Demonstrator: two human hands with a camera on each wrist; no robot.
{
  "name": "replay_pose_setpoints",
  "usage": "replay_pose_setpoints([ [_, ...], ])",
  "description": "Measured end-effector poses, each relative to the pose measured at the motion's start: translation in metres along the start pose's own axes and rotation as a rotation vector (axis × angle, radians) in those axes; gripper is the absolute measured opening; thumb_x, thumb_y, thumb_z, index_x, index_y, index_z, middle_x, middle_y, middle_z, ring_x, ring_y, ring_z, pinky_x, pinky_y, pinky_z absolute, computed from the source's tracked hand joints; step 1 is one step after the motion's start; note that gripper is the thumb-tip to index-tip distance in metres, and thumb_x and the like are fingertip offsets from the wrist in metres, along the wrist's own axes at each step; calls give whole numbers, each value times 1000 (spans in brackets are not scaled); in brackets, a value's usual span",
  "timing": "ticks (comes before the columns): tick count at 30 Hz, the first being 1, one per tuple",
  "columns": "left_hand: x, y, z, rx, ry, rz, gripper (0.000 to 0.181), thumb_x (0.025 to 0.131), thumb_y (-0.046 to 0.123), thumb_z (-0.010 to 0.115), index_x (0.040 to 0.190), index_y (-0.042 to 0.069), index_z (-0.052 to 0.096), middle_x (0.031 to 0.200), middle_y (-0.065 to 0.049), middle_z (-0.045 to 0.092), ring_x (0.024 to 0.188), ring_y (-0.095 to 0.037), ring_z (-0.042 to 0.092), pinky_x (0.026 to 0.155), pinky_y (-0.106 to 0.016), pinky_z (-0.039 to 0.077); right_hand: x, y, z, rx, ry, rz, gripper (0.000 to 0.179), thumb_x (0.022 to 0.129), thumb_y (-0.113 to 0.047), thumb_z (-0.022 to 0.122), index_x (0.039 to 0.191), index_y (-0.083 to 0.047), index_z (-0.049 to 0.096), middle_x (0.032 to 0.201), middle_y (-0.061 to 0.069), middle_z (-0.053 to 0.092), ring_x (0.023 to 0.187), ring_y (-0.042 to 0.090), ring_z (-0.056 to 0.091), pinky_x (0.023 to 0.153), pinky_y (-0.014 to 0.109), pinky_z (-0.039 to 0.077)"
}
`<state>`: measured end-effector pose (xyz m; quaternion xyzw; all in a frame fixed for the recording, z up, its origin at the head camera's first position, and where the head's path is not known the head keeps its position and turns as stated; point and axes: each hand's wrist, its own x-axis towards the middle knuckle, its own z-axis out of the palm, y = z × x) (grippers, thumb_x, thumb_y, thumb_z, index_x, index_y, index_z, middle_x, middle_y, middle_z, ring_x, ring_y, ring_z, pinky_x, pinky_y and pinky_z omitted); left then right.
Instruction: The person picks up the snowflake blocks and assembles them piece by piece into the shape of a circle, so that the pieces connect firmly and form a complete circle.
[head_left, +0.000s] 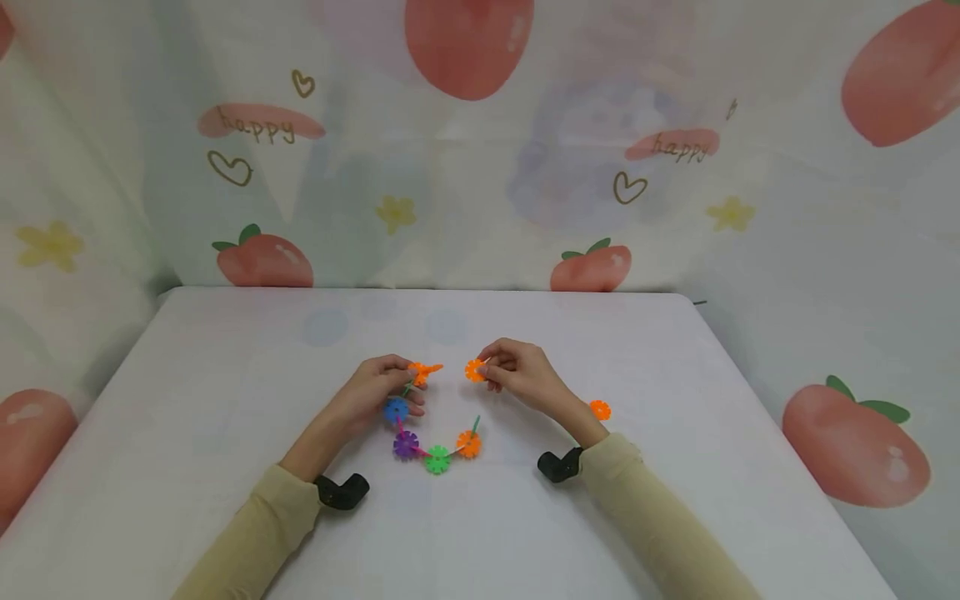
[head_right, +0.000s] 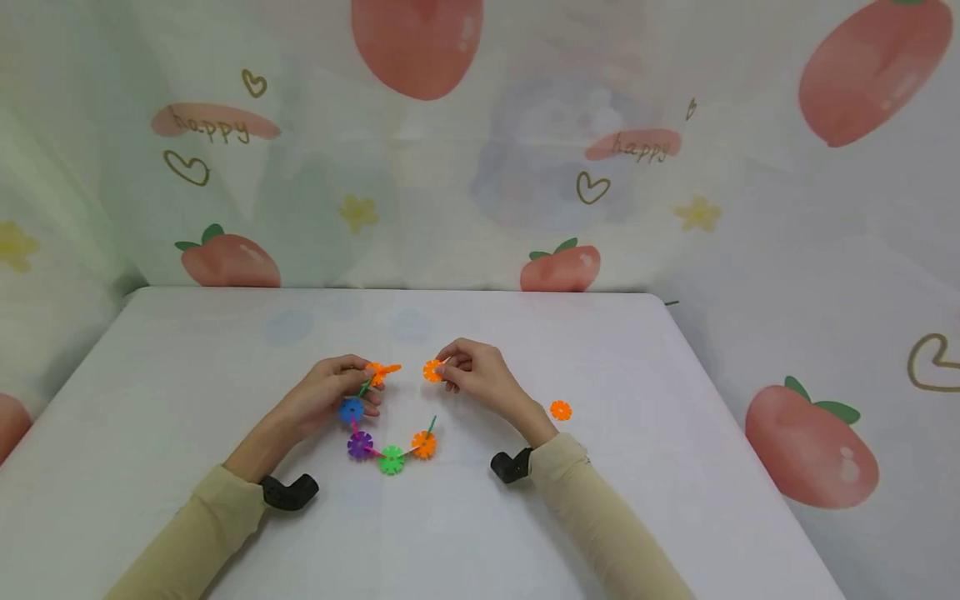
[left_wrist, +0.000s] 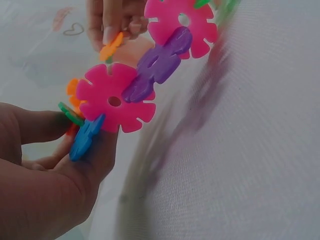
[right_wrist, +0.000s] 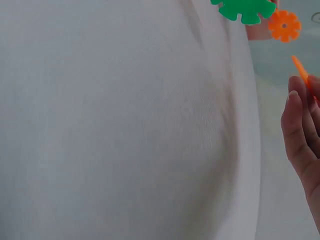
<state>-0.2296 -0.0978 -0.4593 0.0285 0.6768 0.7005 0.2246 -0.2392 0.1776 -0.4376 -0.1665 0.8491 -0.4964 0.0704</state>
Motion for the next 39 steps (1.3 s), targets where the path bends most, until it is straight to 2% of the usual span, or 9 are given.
replay_pose_setpoints([
  [9, 2, 0, 5, 15, -8, -17, 30, 106, 16, 53, 125, -6, 53, 109, -22, 69, 73, -22, 75, 78, -38, 64, 10, -5, 17, 42, -2, -31, 20, 95, -12, 74, 111, 1, 69, 90, 23, 74, 75, 36, 71, 76, 49, 61],
  [16, 3, 1, 6, 18, -3, -16, 29, 105, 16, 55, 125, -6, 54, 98, -17, 71, 70, -22, 74, 75, -38, 64, 13, -5, 22, 71, 18, -17, 17, 97, -8, 71, 110, 3, 68, 89, 23, 74, 73, 31, 71, 74, 45, 62],
  [21, 2, 1, 6, 23, 0, -19, 28, 105, 14, 53, 124, -7, 54, 86, -13, 71, 69, -21, 74, 75, -37, 64, 12, -5, 22, 80, -20, 7, 16, 97, -8, 70, 109, 2, 68, 87, 18, 75, 72, 25, 70, 75, 42, 62],
  [25, 2, 0, 5, 24, -2, -10, 26, 105, 11, 51, 123, -8, 54, 85, -12, 71, 69, -21, 75, 75, -37, 64, 12, -4, 23, 93, -46, 10, 18, 97, -12, 72, 109, 2, 69, 89, 17, 75, 73, 25, 70, 76, 39, 61],
  [30, 2, 0, 7, 26, 24, -1, 24, 104, 10, 52, 121, -8, 55, 83, -13, 72, 67, -22, 75, 73, -38, 64, 13, -5, 27, 116, -29, 10, 18, 96, -11, 72, 107, 3, 69, 90, 19, 75, 74, 31, 70, 76, 40, 61],
  [35, 2, -1, 9, 35, 68, 3, 20, 104, 8, 53, 117, -7, 56, 81, -13, 73, 65, -24, 75, 71, -39, 64, 16, -7, 31, 126, -2, -3, 10, 95, -5, 73, 101, 2, 70, 88, 16, 75, 70, 27, 70, 69, 32, 61],
  [39, 2, -2, 9, 45, 89, 16, 18, 103, 7, 53, 115, -6, 57, 84, -16, 74, 65, -24, 75, 71, -39, 64, 15, -10, 35, 89, 17, -17, 8, 94, -4, 73, 99, 1, 71, 88, 15, 76, 69, 26, 70, 68, 32, 61],
])
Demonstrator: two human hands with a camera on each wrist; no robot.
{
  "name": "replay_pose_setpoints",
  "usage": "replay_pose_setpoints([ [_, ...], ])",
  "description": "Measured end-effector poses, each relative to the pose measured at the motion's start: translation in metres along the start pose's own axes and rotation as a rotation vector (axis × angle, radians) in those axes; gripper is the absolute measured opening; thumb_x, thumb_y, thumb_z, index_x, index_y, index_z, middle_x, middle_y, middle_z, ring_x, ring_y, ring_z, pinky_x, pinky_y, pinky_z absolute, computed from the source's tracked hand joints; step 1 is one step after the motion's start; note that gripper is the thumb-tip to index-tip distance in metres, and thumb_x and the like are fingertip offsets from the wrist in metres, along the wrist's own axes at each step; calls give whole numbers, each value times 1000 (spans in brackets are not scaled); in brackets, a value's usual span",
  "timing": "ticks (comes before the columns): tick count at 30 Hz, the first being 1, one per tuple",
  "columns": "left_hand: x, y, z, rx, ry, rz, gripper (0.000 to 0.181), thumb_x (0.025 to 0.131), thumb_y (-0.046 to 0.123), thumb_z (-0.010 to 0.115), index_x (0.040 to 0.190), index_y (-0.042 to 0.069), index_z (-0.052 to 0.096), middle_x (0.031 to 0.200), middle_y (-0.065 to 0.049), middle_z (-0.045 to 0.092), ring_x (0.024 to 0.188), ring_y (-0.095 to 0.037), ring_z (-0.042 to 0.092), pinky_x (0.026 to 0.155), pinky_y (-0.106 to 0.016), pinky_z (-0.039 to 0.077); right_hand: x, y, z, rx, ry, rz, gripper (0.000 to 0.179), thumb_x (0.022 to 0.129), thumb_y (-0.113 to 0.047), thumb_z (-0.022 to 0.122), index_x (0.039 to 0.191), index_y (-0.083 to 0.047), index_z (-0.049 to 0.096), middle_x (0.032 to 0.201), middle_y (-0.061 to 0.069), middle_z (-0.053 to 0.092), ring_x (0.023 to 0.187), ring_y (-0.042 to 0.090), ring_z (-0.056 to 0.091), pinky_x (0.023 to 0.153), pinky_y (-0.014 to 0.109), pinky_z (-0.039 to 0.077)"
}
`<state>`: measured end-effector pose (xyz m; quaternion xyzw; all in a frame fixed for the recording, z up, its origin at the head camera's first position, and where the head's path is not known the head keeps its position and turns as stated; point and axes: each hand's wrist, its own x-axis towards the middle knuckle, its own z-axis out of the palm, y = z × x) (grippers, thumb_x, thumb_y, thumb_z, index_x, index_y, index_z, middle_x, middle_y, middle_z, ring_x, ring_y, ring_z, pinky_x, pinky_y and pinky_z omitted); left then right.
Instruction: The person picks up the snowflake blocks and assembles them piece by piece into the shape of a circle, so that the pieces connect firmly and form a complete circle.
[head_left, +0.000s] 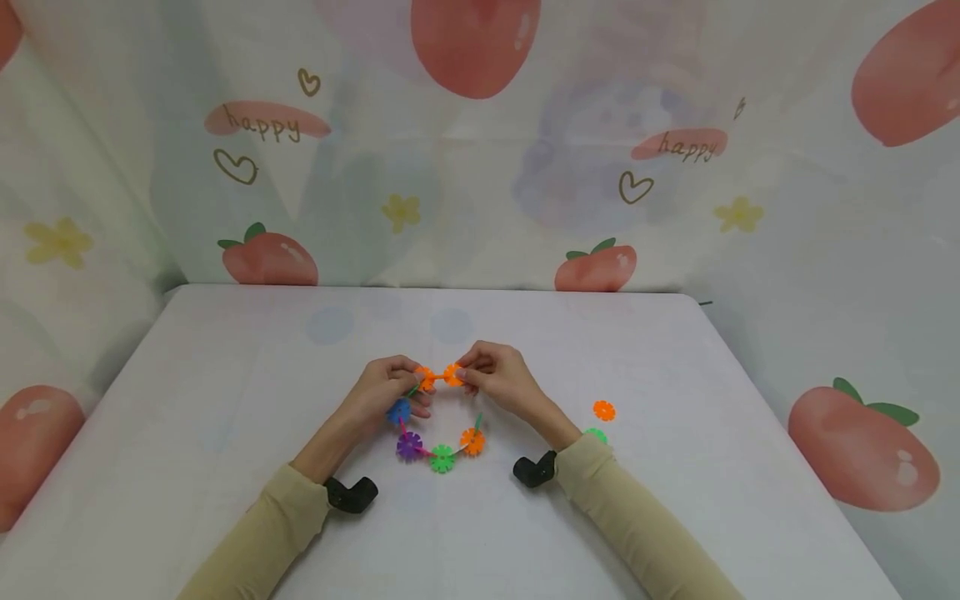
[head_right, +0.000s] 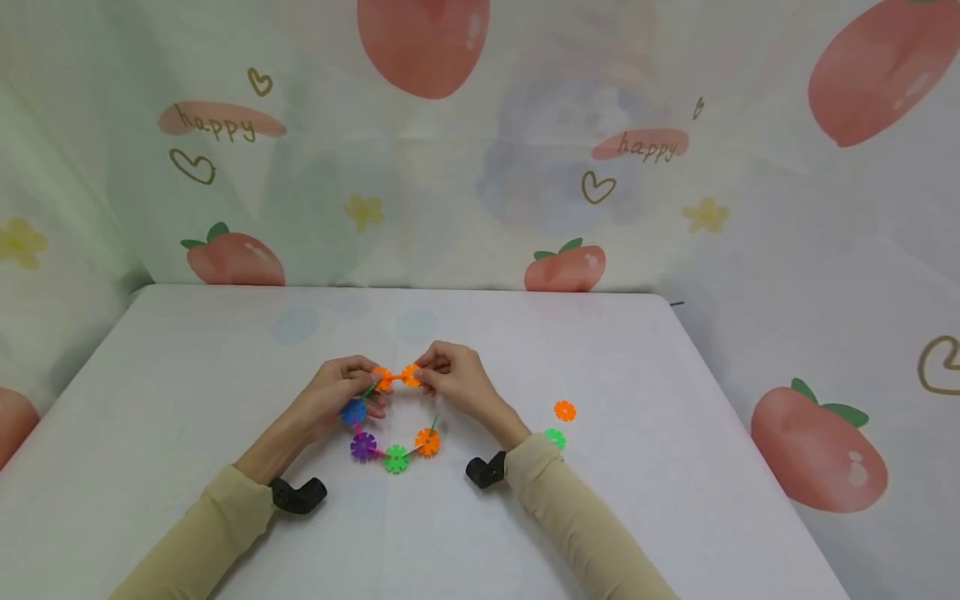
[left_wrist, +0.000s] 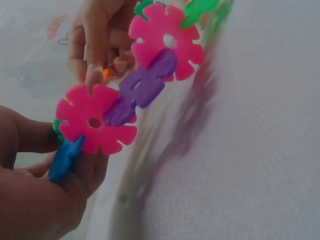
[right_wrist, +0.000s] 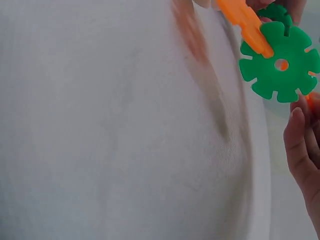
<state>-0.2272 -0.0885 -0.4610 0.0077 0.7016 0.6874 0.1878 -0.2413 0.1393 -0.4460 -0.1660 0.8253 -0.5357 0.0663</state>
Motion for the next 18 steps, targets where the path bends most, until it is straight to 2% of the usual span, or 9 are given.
replay_pose_setpoints([
  [4, 0, 1, 0, -17, -18, 20, 21, 103, 8, 53, 118, -6, 55, 94, -22, 75, 67, -27, 76, 74, -41, 64, 0, -1, -1, 2, 9, 5, 9, 95, -5, 72, 102, 1, 70, 89, 15, 76, 70, 25, 71, 71, 36, 62],
  [7, -1, 2, -1, -21, -60, 12, 24, 104, 12, 53, 120, -6, 53, 100, -25, 74, 70, -28, 77, 77, -41, 64, 0, -1, -4, -5, -19, 25, 12, 97, -7, 70, 107, 0, 69, 93, 15, 76, 74, 25, 71, 75, 37, 61],
  [10, -2, 3, -3, -14, -88, -5, 27, 105, 15, 52, 123, -6, 52, 100, -25, 74, 72, -28, 77, 78, -41, 64, 0, -1, -7, -62, -89, 19, 23, 98, -13, 69, 118, -2, 68, 108, 12, 75, 88, 25, 72, 83, 36, 60],
  [14, -2, 3, -5, -4, -113, 4, 29, 106, 16, 52, 124, -6, 53, 94, -21, 74, 74, -28, 78, 79, -42, 64, 4, -2, -7, -145, -197, -46, 40, 96, -17, 70, 134, -5, 64, 130, 9, 69, 113, 25, 67, 98, 40, 56],
  [16, -2, 2, -5, 1, -124, 5, 28, 106, 17, 52, 123, -6, 53, 90, -18, 75, 73, -29, 77, 80, -42, 63, 7, -4, -4, -174, -241, -81, 44, 96, -19, 72, 137, -6, 63, 132, 9, 69, 119, 26, 64, 101, 40, 54],
  [18, -2, 1, -4, 3, -136, 4, 28, 106, 17, 53, 121, -6, 54, 88, -18, 75, 73, -29, 77, 80, -43, 63, 9, -5, -2, -199, -260, -101, 44, 95, -20, 73, 136, -8, 64, 129, 9, 70, 119, 25, 64, 100, 38, 53],
])
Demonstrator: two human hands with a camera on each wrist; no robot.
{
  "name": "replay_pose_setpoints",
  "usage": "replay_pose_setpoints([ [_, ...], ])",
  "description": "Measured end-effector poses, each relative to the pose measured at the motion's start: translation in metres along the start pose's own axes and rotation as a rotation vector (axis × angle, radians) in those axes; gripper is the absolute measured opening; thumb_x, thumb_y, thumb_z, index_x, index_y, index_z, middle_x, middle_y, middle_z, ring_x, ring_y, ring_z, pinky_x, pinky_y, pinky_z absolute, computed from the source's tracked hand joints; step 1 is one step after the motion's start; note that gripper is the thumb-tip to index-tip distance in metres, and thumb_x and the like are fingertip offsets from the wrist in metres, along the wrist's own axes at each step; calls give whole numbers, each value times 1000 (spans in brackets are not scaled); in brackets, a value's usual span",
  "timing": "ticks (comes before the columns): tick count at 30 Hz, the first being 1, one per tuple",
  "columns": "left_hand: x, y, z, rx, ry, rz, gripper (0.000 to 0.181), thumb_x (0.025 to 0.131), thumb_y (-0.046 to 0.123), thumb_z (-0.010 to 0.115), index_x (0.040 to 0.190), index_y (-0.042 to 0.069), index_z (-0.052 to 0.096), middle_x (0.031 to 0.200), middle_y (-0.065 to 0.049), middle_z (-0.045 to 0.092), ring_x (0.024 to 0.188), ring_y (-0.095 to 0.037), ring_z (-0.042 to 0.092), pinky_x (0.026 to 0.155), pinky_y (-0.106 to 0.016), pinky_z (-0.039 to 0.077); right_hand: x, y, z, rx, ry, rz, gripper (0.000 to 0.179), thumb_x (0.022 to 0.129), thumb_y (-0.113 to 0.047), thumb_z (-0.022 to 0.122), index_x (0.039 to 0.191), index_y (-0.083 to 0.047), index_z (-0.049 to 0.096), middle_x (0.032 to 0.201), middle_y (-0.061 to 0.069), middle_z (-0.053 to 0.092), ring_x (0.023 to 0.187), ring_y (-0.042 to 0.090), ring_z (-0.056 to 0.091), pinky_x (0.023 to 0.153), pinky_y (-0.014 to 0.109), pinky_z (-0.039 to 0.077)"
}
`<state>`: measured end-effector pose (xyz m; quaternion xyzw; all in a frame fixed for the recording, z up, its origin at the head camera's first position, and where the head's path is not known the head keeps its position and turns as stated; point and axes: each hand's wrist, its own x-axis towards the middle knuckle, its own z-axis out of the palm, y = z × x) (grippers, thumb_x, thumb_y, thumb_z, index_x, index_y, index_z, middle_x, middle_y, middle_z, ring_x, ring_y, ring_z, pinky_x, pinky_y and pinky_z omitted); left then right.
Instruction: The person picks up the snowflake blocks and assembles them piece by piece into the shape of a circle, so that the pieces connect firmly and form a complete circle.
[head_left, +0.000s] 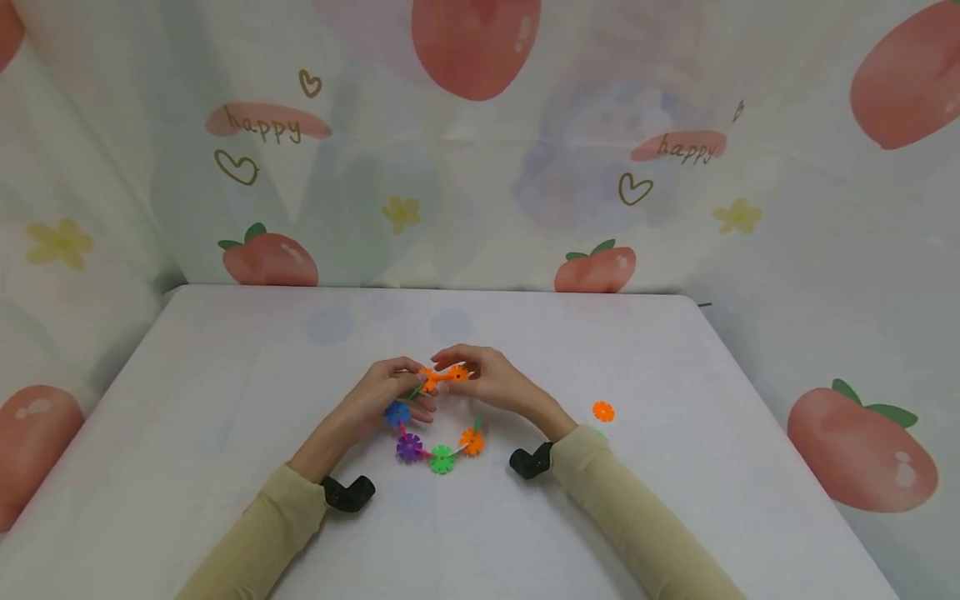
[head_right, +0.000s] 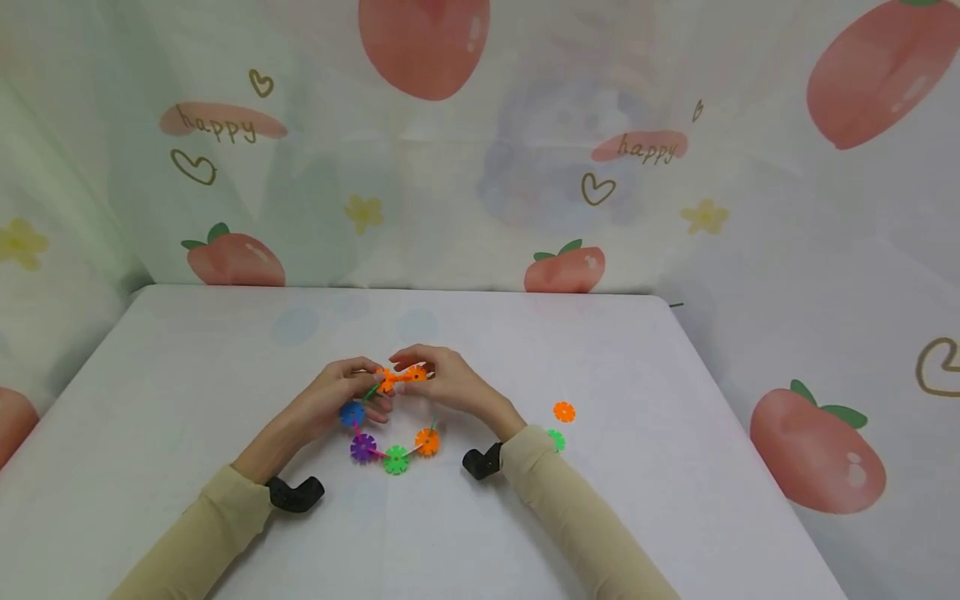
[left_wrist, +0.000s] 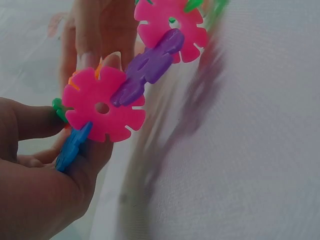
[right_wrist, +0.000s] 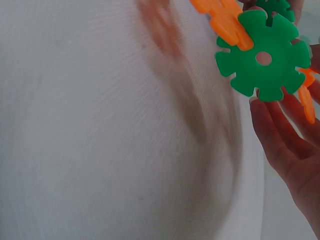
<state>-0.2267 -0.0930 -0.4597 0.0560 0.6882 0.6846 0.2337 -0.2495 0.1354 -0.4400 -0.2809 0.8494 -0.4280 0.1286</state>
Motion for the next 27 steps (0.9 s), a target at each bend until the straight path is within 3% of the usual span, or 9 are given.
replay_pose_setpoints([
  [8, 0, -3, 2, -6, -6, 6, 31, 108, 23, 52, 119, -7, 56, 90, -18, 75, 74, -29, 78, 82, -44, 63, 7, -9, 11, -102, 27, -19, 36, 92, -18, 78, 127, -13, 71, 114, 5, 74, 103, 21, 66, 86, 29, 53],
  [12, 2, -2, 4, -14, 18, -22, 43, 110, 34, 49, 122, -6, 56, 89, -18, 76, 76, -29, 78, 84, -43, 62, 8, -8, 12, -127, 53, -10, 31, 92, -15, 77, 122, -14, 72, 109, 2, 74, 101, 20, 66, 87, 31, 53],
  [17, 3, 0, 7, -55, 71, -75, 56, 110, 47, 41, 129, -4, 53, 100, -23, 75, 76, -30, 78, 80, -42, 63, 8, -6, 11, -95, 55, 16, 28, 90, -12, 77, 118, -15, 73, 108, 0, 74, 100, 18, 66, 88, 32, 54],
  [23, 4, 1, 8, -61, 143, -119, 63, 111, 52, 30, 135, -4, 48, 119, -24, 66, 78, -26, 75, 74, -38, 64, 11, -6, 13, -79, 13, -32, 28, 90, -13, 80, 117, -13, 73, 111, 2, 74, 101, 17, 67, 91, 32, 55],
  [27, 4, 1, 9, -68, 168, -127, 65, 111, 52, 27, 134, -4, 49, 118, -23, 64, 77, -22, 71, 69, -34, 63, 12, -9, 16, -79, -5, -49, 29, 90, -14, 81, 117, -13, 74, 112, 2, 74, 102, 18, 67, 93, 35, 55],
])
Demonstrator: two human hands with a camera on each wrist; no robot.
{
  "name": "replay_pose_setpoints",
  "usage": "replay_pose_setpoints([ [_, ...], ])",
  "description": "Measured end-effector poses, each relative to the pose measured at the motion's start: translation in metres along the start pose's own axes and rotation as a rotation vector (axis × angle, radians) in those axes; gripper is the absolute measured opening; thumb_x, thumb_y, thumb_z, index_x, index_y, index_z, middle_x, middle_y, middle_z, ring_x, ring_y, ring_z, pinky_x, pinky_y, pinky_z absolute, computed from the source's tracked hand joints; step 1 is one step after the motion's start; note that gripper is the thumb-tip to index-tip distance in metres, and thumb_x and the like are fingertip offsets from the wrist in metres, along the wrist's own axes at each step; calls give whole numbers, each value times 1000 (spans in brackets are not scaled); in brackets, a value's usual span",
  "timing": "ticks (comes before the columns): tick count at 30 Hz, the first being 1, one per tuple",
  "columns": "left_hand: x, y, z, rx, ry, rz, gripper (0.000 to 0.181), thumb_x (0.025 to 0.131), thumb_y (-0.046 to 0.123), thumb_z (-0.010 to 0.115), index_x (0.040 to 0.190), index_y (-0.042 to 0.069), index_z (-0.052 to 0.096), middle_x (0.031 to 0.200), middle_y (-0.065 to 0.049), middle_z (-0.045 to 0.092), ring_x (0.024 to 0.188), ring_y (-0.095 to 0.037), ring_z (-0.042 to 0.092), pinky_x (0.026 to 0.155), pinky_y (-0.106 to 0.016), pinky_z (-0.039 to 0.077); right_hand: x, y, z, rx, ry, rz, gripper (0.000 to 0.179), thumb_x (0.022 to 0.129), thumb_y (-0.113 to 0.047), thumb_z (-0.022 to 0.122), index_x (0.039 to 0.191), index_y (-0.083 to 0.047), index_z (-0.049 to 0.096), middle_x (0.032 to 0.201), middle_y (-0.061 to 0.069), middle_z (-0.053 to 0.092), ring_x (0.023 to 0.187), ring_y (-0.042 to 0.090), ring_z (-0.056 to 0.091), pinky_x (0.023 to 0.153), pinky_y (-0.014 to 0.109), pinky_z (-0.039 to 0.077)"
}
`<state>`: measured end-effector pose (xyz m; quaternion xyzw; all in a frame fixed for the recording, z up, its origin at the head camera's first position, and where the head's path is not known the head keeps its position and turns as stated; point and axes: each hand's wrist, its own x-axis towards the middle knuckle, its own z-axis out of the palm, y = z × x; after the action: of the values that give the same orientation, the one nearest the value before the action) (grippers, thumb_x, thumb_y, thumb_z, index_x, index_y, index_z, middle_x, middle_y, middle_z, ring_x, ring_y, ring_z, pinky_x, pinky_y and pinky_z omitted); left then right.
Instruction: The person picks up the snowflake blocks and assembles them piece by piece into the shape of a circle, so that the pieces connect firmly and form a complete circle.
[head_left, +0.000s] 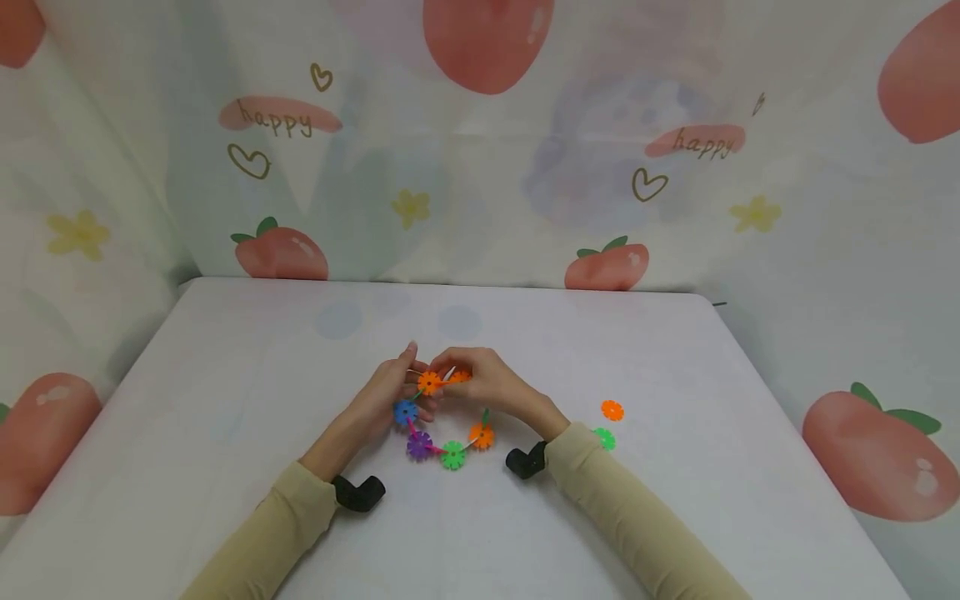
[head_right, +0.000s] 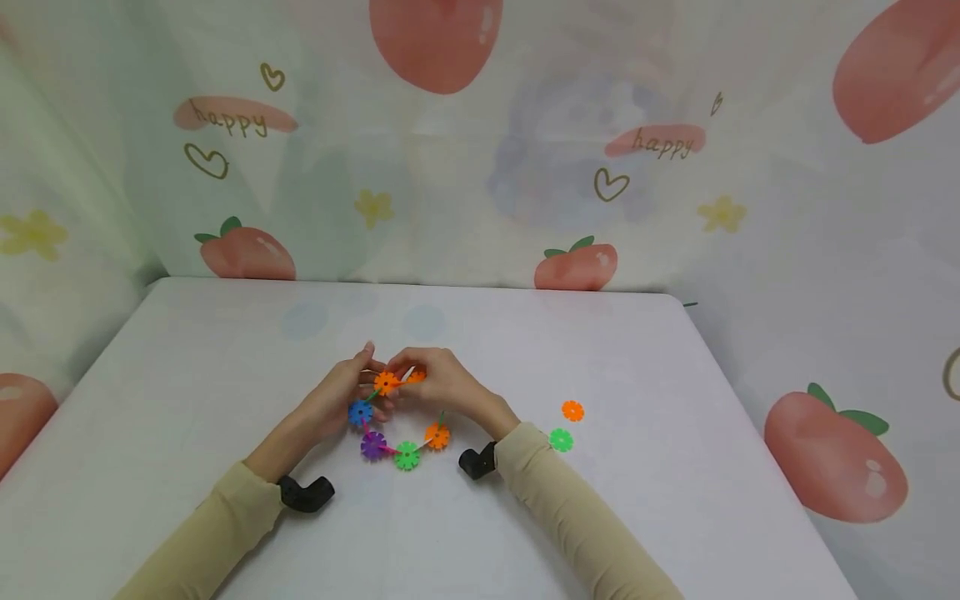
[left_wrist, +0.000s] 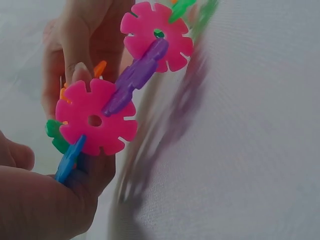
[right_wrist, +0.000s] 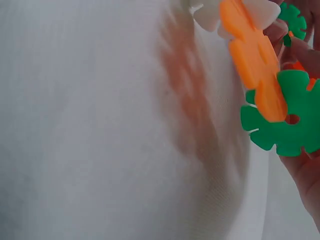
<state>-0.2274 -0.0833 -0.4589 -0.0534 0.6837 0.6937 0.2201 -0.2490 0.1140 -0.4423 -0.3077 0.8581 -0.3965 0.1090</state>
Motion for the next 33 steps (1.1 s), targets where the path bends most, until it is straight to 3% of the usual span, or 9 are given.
replay_pose_setpoints([
  [4, 0, 0, 1, -10, 8, -3, 61, 111, 51, 28, 128, -2, 53, 98, -15, 68, 69, -20, 64, 61, -28, 58, 1, -2, 1, 7, -6, 3, 30, 90, -15, 81, 119, -15, 74, 112, 1, 75, 106, 20, 67, 96, 36, 54],
  [9, -2, 1, 2, -23, -25, -10, 58, 110, 56, 27, 120, 3, 51, 80, -7, 62, 58, -18, 53, 52, -23, 50, 3, -5, 0, 12, -21, -25, 32, 90, -14, 80, 122, -16, 74, 113, 1, 76, 110, 21, 66, 95, 33, 53],
  [16, -7, 5, 4, -39, -80, -18, 74, 104, 70, 20, 128, 5, 44, 69, -3, 53, 49, -14, 45, 46, -21, 42, 10, -13, -5, -20, -69, -53, 36, 91, -14, 79, 126, -14, 74, 123, -1, 75, 120, 17, 66, 108, 36, 50],
  [23, -8, 8, 6, -72, -67, 1, 69, 106, 67, 17, 114, 5, 47, 66, -3, 52, 47, -15, 43, 44, -23, 41, 13, -16, -7, -25, -86, -74, 39, 90, -13, 80, 128, -13, 74, 125, 1, 75, 119, 18, 68, 103, 34, 53],
  [28, -7, 8, 4, -108, -81, 13, 53, 112, 48, 31, 114, 0, 55, 65, -2, 56, 48, -13, 47, 46, -23, 44, 11, -16, -6, -78, -54, -49, 34, 92, -13, 78, 125, -9, 74, 123, 4, 75, 119, 22, 68, 105, 37, 52],
  [33, -6, 5, 1, -63, -98, 10, 49, 110, 43, 44, 126, -1, 57, 70, -3, 57, 50, -13, 49, 50, -22, 48, 9, -13, -3, -79, -8, 11, 38, 91, -17, 80, 125, -7, 65, 119, 8, 72, 113, 26, 66, 101, 40, 54],
])
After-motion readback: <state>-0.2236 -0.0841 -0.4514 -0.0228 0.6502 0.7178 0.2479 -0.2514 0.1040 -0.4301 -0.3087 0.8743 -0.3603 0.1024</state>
